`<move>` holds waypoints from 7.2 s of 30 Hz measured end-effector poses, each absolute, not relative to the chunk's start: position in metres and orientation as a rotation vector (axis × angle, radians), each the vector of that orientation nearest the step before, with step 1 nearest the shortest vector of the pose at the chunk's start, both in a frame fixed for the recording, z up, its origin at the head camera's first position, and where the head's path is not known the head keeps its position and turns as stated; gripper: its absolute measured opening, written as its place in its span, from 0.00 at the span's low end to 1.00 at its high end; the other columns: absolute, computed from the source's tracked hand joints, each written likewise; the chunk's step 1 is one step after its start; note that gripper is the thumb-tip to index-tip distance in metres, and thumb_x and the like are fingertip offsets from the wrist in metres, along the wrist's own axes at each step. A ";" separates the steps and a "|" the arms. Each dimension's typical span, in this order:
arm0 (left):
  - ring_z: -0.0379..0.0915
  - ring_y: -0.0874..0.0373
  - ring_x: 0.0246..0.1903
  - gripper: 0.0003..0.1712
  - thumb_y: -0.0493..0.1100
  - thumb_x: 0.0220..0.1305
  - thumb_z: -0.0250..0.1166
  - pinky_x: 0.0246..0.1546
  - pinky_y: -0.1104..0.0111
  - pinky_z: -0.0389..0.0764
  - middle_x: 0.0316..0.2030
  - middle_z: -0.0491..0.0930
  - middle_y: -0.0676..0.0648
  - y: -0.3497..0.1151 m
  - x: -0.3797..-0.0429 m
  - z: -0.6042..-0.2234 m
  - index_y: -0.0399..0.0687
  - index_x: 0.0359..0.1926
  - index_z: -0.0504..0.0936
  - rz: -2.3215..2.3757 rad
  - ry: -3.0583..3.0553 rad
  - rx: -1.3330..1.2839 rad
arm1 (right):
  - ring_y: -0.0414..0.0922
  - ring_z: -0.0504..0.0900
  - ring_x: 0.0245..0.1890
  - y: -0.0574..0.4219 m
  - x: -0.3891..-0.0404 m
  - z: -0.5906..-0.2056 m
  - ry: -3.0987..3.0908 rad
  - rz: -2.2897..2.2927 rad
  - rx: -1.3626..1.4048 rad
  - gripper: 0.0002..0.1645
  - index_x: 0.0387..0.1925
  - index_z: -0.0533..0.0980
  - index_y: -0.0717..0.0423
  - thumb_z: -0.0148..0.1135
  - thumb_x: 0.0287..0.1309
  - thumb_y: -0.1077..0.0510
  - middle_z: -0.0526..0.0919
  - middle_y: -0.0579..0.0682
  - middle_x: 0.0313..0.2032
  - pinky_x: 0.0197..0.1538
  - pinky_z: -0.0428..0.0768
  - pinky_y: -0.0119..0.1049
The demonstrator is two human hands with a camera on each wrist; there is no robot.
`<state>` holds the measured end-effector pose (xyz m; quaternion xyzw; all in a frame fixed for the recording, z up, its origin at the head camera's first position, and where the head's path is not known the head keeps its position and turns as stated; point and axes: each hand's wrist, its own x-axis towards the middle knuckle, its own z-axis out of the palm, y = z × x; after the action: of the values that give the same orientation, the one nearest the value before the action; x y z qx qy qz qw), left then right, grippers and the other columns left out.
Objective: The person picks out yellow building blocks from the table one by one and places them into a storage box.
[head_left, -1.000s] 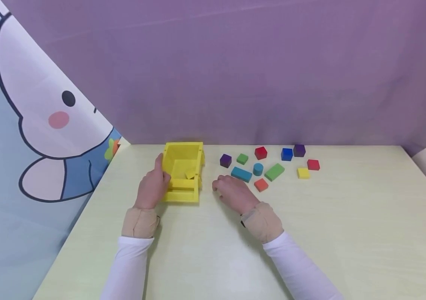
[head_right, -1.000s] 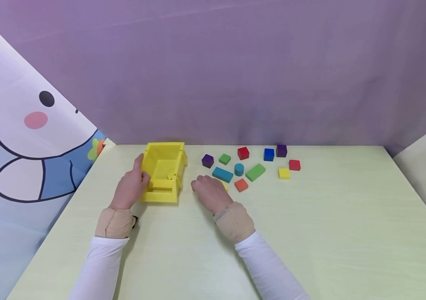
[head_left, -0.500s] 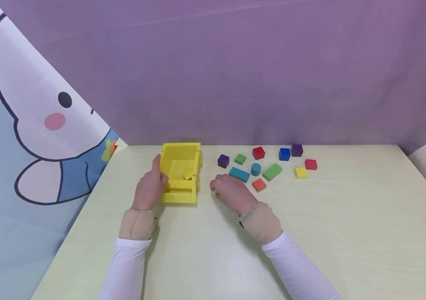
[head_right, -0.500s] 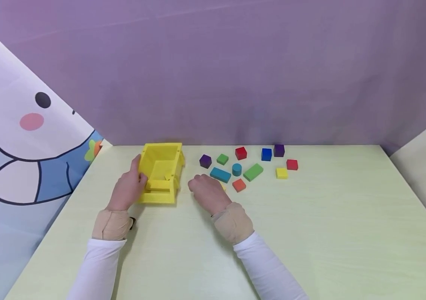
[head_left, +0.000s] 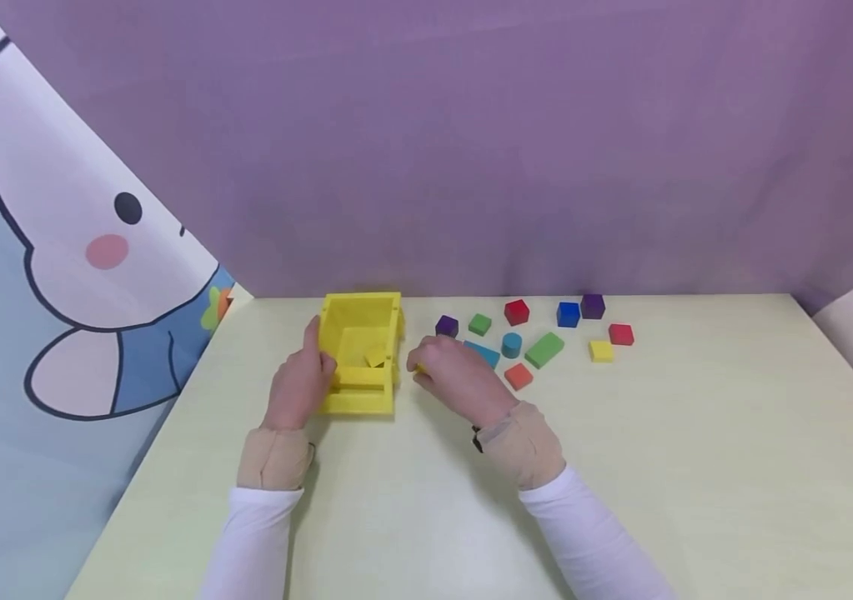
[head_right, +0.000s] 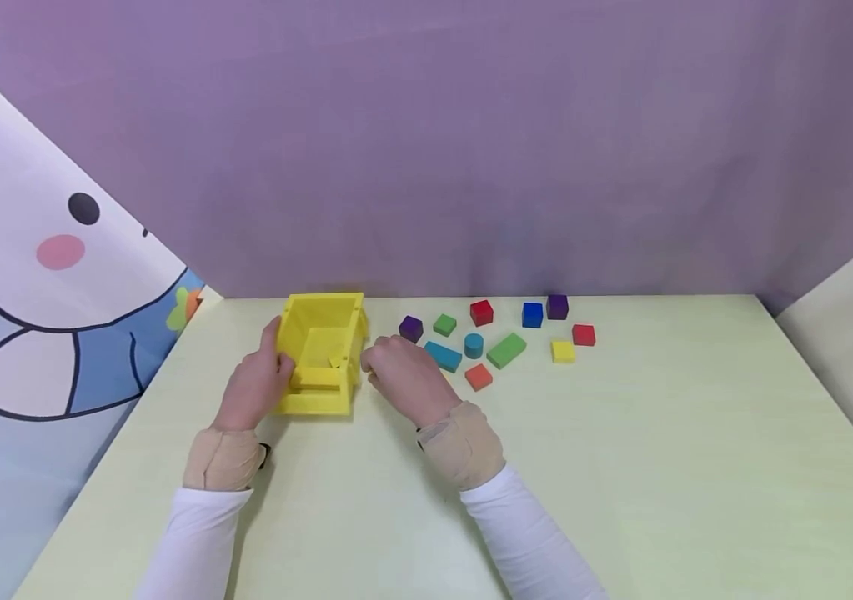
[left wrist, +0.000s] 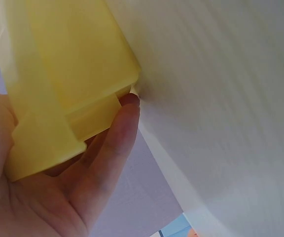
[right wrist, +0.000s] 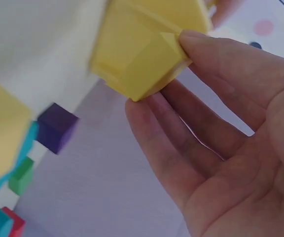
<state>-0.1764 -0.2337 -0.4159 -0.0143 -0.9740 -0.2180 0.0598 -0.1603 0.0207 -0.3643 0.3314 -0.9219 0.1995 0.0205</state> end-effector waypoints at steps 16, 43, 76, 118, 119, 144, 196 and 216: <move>0.59 0.53 0.12 0.39 0.36 0.65 0.49 0.14 0.63 0.60 0.16 0.68 0.46 -0.232 -0.175 -0.415 0.39 0.76 0.49 -0.667 -2.926 -0.045 | 0.46 0.83 0.44 0.005 -0.165 -0.351 -2.808 0.752 0.963 0.12 0.44 0.86 0.56 0.69 0.57 0.62 0.87 0.50 0.42 0.51 0.81 0.35; 0.60 0.54 0.12 0.39 0.34 0.64 0.53 0.14 0.65 0.60 0.15 0.68 0.46 -0.229 -0.174 -0.412 0.36 0.74 0.52 -0.610 -2.891 -0.055 | 0.46 0.81 0.49 -0.043 -0.181 -0.368 -2.670 0.799 1.037 0.08 0.42 0.86 0.55 0.68 0.60 0.62 0.85 0.49 0.43 0.56 0.78 0.35; 0.64 0.50 0.14 0.38 0.35 0.65 0.54 0.17 0.61 0.66 0.17 0.72 0.42 -0.226 -0.171 -0.408 0.37 0.74 0.54 -0.581 -2.895 -0.026 | 0.43 0.77 0.27 -0.079 -0.203 -0.391 -2.785 0.504 1.156 0.08 0.33 0.87 0.54 0.63 0.60 0.66 0.84 0.47 0.27 0.36 0.78 0.35; 0.67 0.50 0.15 0.39 0.36 0.66 0.55 0.18 0.60 0.69 0.21 0.75 0.42 -0.228 -0.175 -0.405 0.37 0.75 0.52 -0.568 -2.918 -0.039 | 0.46 0.73 0.55 -0.049 -0.199 -0.391 -2.624 0.705 1.253 0.17 0.52 0.80 0.58 0.65 0.61 0.62 0.78 0.50 0.52 0.61 0.74 0.34; 0.66 0.50 0.15 0.39 0.36 0.66 0.55 0.17 0.60 0.68 0.21 0.75 0.42 -0.228 -0.175 -0.406 0.38 0.75 0.52 -0.573 -2.921 -0.035 | 0.46 0.73 0.55 -0.046 -0.198 -0.390 -2.607 0.714 1.251 0.17 0.52 0.80 0.58 0.65 0.61 0.63 0.78 0.50 0.52 0.61 0.74 0.34; 0.64 0.49 0.14 0.40 0.35 0.63 0.51 0.15 0.59 0.64 0.17 0.72 0.41 -0.237 -0.175 -0.405 0.39 0.75 0.51 -0.639 -2.908 -0.020 | 0.47 0.76 0.48 0.020 -0.182 -0.383 -2.597 0.614 1.081 0.16 0.50 0.80 0.59 0.66 0.60 0.60 0.80 0.52 0.47 0.53 0.79 0.37; 0.61 0.51 0.13 0.38 0.35 0.65 0.49 0.16 0.62 0.61 0.16 0.69 0.44 -0.232 -0.174 -0.408 0.37 0.75 0.50 -0.648 -2.946 -0.053 | 0.47 0.84 0.38 0.069 -0.173 -0.392 -3.122 0.634 0.819 0.08 0.38 0.88 0.55 0.72 0.54 0.63 0.88 0.48 0.37 0.48 0.82 0.42; 0.62 0.50 0.14 0.38 0.35 0.66 0.50 0.17 0.62 0.63 0.17 0.70 0.43 -0.232 -0.174 -0.412 0.38 0.75 0.50 -0.634 -2.930 -0.050 | 0.42 0.82 0.30 0.062 -0.174 -0.385 -3.038 0.663 0.821 0.04 0.34 0.87 0.55 0.72 0.54 0.60 0.88 0.47 0.32 0.41 0.82 0.36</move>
<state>-0.1738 -0.2320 -0.4117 -0.0167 -0.9748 -0.2108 0.0717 -0.1741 0.0623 -0.3853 0.2552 -0.9440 0.2059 -0.0370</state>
